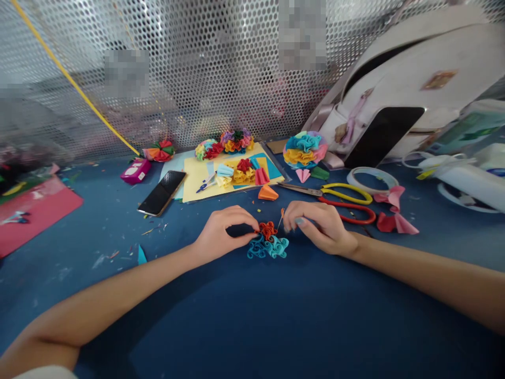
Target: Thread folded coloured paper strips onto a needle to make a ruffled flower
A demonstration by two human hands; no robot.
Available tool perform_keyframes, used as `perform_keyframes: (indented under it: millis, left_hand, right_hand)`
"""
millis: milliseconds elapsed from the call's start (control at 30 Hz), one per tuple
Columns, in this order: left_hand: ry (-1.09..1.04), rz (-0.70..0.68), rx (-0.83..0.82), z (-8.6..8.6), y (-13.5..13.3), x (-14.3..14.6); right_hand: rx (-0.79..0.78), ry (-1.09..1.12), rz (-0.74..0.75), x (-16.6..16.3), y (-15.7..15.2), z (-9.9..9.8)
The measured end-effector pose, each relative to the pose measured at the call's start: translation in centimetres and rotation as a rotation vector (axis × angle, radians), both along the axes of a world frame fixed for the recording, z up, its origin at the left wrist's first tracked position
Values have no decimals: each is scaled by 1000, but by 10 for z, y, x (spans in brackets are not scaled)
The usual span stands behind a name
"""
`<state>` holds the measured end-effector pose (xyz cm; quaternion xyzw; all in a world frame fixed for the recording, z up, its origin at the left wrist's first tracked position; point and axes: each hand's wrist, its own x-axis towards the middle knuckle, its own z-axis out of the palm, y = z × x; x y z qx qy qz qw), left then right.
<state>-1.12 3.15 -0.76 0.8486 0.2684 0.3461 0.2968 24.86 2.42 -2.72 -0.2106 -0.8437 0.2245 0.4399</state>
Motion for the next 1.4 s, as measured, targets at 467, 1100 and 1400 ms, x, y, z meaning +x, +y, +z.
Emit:
perform_keyframes:
  millis: [467, 1100, 1400]
  left_hand:
    - [66, -27, 206, 6, -8, -2]
    - [801, 140, 528, 69, -37, -10]
    - [774, 149, 443, 64, -35, -10]
  right_hand:
    - [70, -63, -61, -2, 0, 3]
    - [-44, -221, -259, -56, -38, 19]
    - [95, -304, -344, -67, -25, 18]
